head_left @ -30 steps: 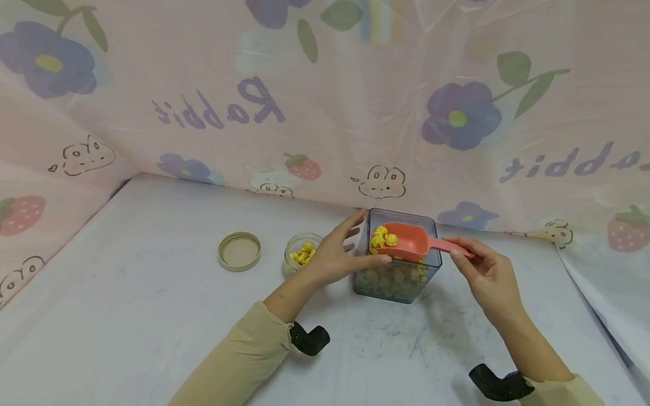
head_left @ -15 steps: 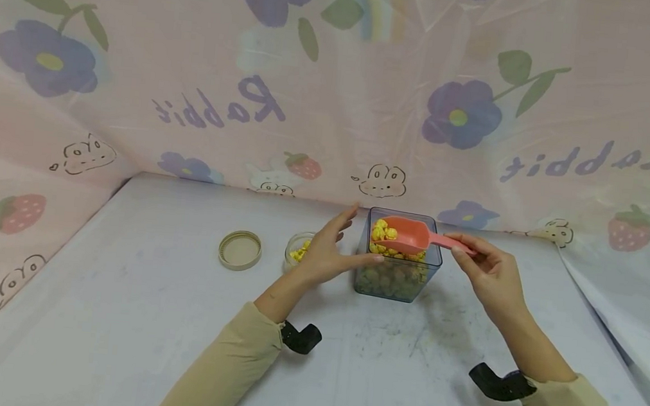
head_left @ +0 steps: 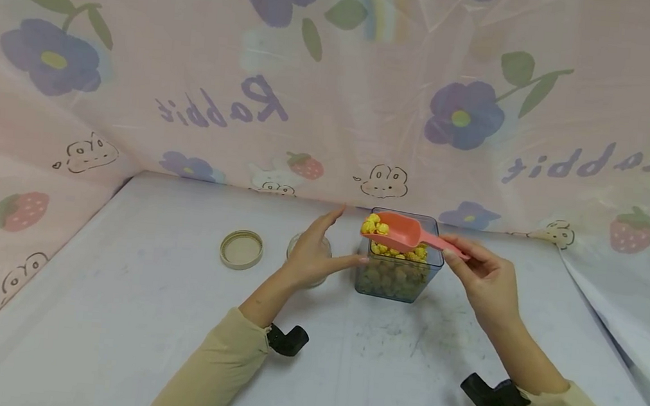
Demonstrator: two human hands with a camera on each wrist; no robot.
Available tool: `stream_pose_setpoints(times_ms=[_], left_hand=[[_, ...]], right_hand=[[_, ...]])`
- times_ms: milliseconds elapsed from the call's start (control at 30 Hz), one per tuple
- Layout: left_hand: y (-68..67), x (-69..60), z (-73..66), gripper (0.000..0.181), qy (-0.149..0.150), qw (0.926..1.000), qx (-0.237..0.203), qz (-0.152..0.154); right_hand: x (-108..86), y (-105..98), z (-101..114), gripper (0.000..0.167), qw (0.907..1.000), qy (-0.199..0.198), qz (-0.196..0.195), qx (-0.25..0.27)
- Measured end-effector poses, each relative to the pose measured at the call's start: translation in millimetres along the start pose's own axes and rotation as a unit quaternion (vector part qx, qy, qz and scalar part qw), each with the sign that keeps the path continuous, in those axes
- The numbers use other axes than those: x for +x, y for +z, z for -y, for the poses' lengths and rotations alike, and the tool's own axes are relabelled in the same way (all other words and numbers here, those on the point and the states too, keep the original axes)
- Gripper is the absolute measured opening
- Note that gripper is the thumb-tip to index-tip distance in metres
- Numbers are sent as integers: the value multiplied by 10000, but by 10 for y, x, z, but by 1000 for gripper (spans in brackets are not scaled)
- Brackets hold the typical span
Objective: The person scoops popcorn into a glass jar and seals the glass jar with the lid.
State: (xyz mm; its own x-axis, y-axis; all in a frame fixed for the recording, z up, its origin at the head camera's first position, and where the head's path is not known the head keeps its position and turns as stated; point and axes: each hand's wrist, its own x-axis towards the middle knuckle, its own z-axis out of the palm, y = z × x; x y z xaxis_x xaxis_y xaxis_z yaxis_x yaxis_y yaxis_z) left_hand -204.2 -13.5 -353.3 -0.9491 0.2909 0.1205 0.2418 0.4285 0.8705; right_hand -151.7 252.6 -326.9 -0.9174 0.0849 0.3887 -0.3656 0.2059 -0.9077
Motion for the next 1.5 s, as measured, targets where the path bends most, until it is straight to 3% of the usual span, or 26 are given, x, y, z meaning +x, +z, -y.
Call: stream_pose_setpoints(times_ms=[267,533,800,1200,1500], left_hand=[[-76,-37,87,97,42,9996,175,-200],[-147,-89,162,95,-182,9995,121,-225],[-233,-146,263,95,-102,9993,123,-337],[-278,-205,353,95,-256,9990,150,-348],[-300,-237,479,97,-274,9992,136,-266]], right_hand=[[-98,142,35,26,9995,-133,-68,264],[-154,283,27,26,9988,-198,-232,384],[-204,393,-5,26,9980,-367,-157,480],[-261,521,-20,28,9994,-249,-132,209],[-331,614,-105,27,9989,-427,126,151]])
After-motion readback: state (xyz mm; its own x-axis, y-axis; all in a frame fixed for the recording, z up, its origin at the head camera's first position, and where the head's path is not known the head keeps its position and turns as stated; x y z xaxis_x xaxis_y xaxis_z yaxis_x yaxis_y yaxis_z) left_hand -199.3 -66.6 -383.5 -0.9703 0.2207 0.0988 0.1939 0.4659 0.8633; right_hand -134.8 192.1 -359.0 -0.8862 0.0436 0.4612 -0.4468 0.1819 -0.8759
